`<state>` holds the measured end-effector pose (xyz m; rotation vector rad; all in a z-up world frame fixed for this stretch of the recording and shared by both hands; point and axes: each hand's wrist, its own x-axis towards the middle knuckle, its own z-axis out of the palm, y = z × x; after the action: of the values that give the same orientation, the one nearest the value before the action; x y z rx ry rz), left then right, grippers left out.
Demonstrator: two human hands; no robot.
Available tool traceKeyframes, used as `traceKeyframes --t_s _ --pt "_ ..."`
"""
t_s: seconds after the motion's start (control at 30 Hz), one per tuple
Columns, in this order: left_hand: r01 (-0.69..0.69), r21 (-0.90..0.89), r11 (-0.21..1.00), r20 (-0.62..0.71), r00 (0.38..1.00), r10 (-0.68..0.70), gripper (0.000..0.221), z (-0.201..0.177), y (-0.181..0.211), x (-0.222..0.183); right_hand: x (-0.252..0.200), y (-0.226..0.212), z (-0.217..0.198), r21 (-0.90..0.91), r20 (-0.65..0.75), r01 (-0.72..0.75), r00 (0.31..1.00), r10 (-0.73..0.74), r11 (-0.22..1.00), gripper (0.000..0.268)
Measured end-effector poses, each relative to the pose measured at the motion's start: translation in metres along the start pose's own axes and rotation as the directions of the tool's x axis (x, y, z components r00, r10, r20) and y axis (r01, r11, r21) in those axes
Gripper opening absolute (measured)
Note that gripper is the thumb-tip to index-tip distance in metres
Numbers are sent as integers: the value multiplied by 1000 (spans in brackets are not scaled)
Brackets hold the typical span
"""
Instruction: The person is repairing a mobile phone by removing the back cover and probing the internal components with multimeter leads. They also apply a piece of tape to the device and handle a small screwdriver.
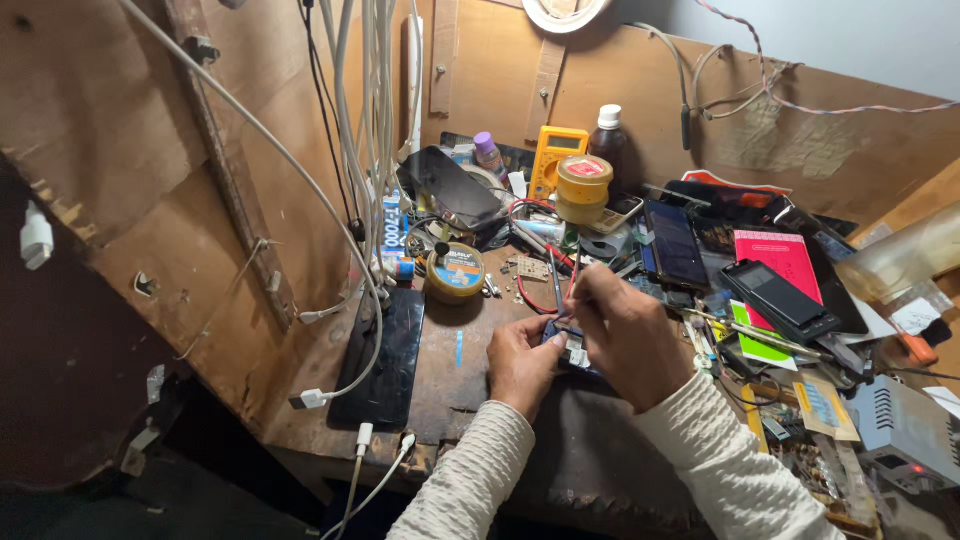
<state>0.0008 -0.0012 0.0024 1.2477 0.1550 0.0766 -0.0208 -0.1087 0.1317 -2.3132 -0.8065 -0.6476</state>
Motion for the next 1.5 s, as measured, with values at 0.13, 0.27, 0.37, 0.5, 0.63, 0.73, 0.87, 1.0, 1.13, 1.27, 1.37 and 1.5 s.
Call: traceKeyframes --t_s 0.13,0.27,0.37,0.5,0.63,0.73,0.87,1.0,1.13,1.27,1.37,1.5 --pt "2 -11 1000 -7 1000 -2 27 1 2 -1 1 0 -3 -55 35 -152 987 154 987 23" --pt "8 34 999 -35 999 -7 27 2 3 -1 3 6 -15 -46 122 10 992 -5 999 26" --pt "4 64 998 -49 999 -1 28 1 1 -3 8 10 -17 -126 185 149 975 -125 981 24" --pt "-1 24 1000 -46 999 2 29 3 4 -1 18 8 -18 -291 244 275 948 -207 916 25" --pt "10 165 986 -91 996 5 27 2 5 -2 21 0 -18 -448 318 271 939 -131 852 31" --pt "6 138 990 -97 995 8 27 4 3 1 24 -2 -20 -481 358 287 927 -113 829 33" --pt "18 119 993 -99 995 -6 26 5 1 2 27 1 -21 -388 360 393 897 -256 833 22" --pt "4 182 983 -90 996 13 28 4 3 1 29 3 -13 -429 356 373 907 -226 823 25" --pt "-10 157 988 -98 995 26 26 3 3 0 28 1 -14 -418 339 339 919 -201 843 27" --pt "31 94 995 -90 996 -23 27 5 3 0 27 1 -15 -353 354 398 894 -273 847 19" --pt "17 112 994 -89 996 -7 27 5 5 -1 30 1 -10 -380 342 412 895 -288 829 19" --pt "5 208 978 -116 993 20 26 4 3 0 29 2 -5 -387 304 328 928 -217 862 25"
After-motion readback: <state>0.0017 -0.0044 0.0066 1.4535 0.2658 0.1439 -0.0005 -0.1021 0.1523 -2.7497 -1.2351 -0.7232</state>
